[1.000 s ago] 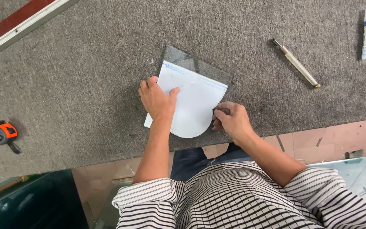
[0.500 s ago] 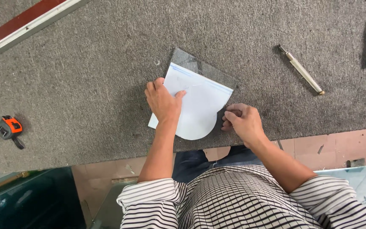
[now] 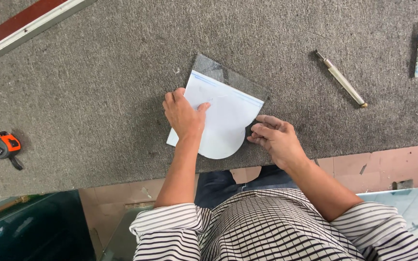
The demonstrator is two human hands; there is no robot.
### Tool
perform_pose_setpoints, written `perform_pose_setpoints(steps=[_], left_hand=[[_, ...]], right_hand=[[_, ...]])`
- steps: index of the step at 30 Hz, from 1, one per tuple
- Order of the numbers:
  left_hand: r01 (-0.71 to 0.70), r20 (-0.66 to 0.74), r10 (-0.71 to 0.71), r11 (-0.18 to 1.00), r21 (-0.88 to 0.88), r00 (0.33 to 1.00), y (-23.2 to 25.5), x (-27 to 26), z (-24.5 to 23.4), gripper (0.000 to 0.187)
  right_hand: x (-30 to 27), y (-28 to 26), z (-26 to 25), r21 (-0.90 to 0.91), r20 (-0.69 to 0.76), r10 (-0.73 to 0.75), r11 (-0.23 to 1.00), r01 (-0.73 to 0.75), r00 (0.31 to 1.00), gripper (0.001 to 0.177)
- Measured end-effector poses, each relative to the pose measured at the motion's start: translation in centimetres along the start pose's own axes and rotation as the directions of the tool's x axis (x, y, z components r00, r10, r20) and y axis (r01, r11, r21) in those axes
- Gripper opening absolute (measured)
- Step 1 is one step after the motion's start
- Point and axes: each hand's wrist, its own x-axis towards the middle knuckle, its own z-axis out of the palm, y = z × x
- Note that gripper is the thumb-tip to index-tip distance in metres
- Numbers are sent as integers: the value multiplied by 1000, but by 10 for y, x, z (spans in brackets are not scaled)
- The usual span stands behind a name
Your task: Cutting a glass sheet into a specific shape using a paper template and a glass cutter
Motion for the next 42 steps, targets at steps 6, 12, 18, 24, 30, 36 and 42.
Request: perform_pose_setpoints(steps=[6, 12, 18, 24, 30, 36, 42], left_hand=[[-48, -84, 48, 999, 5, 995, -14, -1, 12, 76], [-67, -166, 39, 984, -165, 985, -95, -26, -45, 40], [224, 67, -214, 954, -200, 974, -149, -56, -69, 21], [493, 163, -478, 868, -68, 863, -85, -64, -70, 61], [604, 114, -599, 797, -19, 793, -78, -58, -60, 71], [543, -61, -569, 807, -232, 820, -64, -99, -52, 65], [707, 481, -794, -94, -701, 372, -21, -126, -46, 51]], right_hand=[[1, 0, -12, -83, 94, -23, 996, 31, 995, 47], [7, 8, -34, -356, 139, -57, 929, 104, 989, 37], [6, 6, -36, -502, 147, 7, 862, 69, 989, 26], [12, 3, -35, -590, 154, -8, 801, 99, 988, 26], [2, -15, -34, -634, 193, 36, 767, 97, 980, 28], [-17, -52, -47, -798, 186, -52, 575, 181, 981, 31], [5, -73, -78, -862, 249, -158, 415, 293, 956, 29]])
